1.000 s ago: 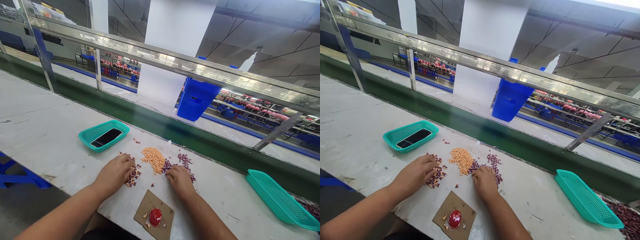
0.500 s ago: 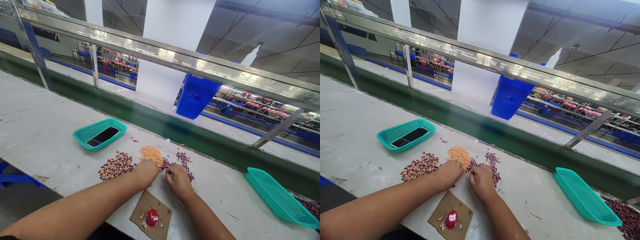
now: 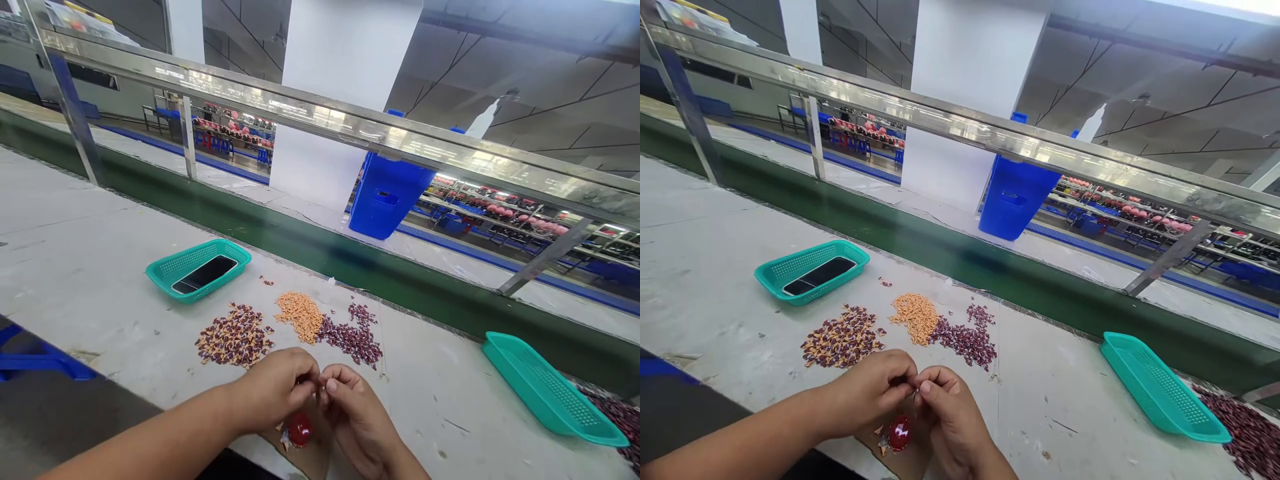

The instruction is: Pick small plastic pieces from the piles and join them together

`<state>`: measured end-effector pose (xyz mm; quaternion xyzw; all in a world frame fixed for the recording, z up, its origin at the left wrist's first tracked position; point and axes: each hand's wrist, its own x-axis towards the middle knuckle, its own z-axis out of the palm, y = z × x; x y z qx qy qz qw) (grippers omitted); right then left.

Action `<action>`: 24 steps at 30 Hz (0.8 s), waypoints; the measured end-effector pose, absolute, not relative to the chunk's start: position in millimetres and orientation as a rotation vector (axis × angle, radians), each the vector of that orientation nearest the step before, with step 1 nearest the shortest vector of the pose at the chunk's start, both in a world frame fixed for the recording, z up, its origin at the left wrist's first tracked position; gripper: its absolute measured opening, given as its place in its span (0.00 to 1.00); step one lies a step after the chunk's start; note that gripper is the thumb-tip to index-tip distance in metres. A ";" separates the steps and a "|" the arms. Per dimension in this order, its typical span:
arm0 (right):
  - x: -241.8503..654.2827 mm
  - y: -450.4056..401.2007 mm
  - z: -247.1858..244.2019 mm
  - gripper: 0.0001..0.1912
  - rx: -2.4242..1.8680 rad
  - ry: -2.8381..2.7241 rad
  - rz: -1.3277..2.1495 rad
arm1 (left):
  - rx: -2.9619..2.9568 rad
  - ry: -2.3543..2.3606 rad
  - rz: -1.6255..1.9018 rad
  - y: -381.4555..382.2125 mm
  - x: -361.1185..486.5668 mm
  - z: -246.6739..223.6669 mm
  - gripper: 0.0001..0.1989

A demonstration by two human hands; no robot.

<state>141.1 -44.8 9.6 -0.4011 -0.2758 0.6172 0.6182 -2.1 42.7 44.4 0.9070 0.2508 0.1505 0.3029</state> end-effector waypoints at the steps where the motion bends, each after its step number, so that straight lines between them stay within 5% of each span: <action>1: 137.9 -48.4 7.4 0.11 -0.874 -0.601 1.452 | 2.310 0.660 0.445 37.5 -5.2 40.9 0.07; 24: 110.8 -75.4 -18.5 0.14 -0.763 -0.585 1.455 | 1.362 0.634 0.534 -8.5 -27.5 19.8 0.02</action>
